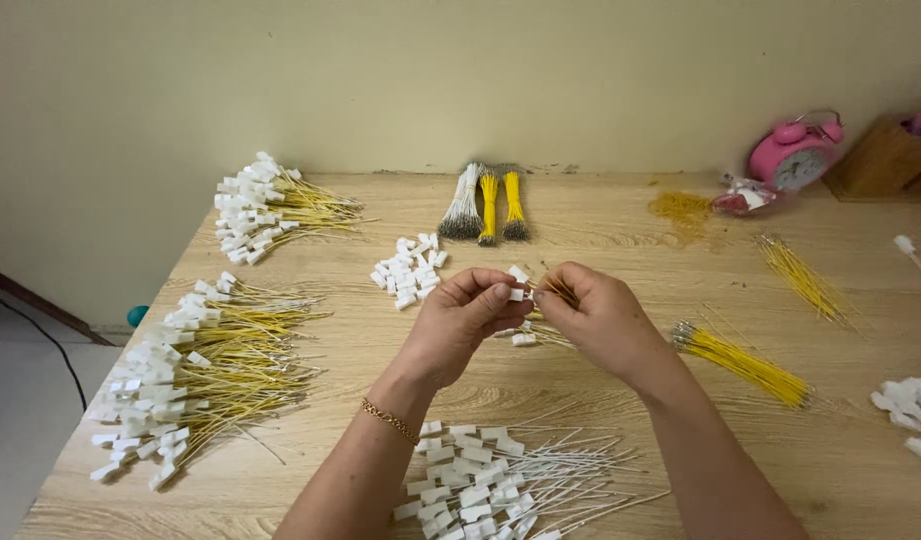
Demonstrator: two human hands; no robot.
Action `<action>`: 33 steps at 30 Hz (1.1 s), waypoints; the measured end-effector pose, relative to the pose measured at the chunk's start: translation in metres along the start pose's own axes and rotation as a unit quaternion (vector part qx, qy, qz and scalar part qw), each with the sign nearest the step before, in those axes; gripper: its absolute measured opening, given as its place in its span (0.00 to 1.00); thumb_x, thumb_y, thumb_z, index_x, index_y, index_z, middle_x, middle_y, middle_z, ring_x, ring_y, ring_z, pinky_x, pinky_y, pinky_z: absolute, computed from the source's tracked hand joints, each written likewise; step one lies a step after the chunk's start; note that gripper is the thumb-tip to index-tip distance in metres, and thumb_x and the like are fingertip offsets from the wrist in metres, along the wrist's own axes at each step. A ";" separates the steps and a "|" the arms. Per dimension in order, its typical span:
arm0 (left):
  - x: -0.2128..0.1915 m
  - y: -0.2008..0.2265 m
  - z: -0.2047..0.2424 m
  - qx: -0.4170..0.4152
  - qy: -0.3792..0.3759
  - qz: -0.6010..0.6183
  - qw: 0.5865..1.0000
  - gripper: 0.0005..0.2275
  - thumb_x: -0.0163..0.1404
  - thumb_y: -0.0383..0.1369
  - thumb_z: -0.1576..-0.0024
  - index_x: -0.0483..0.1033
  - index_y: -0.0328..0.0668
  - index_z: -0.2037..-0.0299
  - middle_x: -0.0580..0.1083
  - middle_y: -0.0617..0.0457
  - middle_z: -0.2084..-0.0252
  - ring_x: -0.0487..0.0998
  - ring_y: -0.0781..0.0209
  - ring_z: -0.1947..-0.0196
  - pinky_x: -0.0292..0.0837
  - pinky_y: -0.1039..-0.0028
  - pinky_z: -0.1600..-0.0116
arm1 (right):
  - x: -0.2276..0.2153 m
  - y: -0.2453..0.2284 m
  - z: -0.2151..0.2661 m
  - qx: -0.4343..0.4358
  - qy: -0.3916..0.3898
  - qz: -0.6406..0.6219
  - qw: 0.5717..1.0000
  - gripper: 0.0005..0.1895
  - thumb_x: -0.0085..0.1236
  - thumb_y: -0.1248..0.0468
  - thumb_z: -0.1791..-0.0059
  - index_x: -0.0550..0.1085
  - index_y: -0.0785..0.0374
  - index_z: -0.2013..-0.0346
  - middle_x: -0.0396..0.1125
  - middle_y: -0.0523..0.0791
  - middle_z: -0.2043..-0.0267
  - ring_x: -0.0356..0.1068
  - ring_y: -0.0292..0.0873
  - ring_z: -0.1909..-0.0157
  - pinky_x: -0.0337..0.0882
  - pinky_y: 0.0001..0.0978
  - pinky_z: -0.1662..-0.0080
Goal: Manually assembling small white plastic components onto yellow and white wires.
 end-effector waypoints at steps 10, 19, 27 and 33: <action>0.003 -0.002 0.001 0.002 0.002 -0.028 1.000 0.08 0.56 0.26 0.40 0.77 0.30 0.54 0.79 0.45 0.61 0.85 0.49 0.60 0.84 0.61 0.52 | 0.007 0.006 -0.003 -0.025 0.005 0.051 0.998 0.07 0.62 0.62 0.51 0.80 0.62 0.66 0.71 0.45 0.78 0.64 0.37 0.71 0.68 0.31 0.65; 0.030 0.063 0.057 -0.010 0.000 -0.465 0.885 0.16 0.54 0.34 0.40 0.73 0.36 0.43 0.77 0.42 0.60 0.79 0.49 0.59 0.77 0.59 0.52 | 0.012 0.027 -0.017 0.016 -0.013 0.170 0.985 0.10 0.47 0.67 0.43 0.77 0.65 0.62 0.66 0.48 0.71 0.62 0.43 0.66 0.66 0.38 0.60; 0.011 0.027 0.112 -0.090 -0.064 -0.496 0.861 0.15 0.55 0.32 0.41 0.75 0.36 0.45 0.78 0.43 0.59 0.80 0.51 0.60 0.78 0.63 0.54 | -0.009 0.050 -0.031 -0.217 0.113 0.282 0.927 0.11 0.51 0.64 0.44 0.79 0.68 0.61 0.72 0.53 0.62 0.68 0.55 0.67 0.67 0.46 0.63; 0.003 0.017 0.118 -0.086 -0.095 -0.514 0.848 0.14 0.55 0.31 0.42 0.76 0.36 0.47 0.78 0.44 0.58 0.81 0.53 0.61 0.79 0.66 0.55 | -0.022 0.010 -0.005 -0.071 0.064 0.234 0.968 0.17 0.50 0.58 0.36 0.76 0.62 0.66 0.65 0.42 0.78 0.57 0.37 0.82 0.63 0.34 0.72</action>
Point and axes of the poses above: each hand's wrist, its own z-axis away from the middle knuckle, its own x-axis out of the palm, y = z × x, the point moved 6 cm from there along -z, towards the middle knuckle
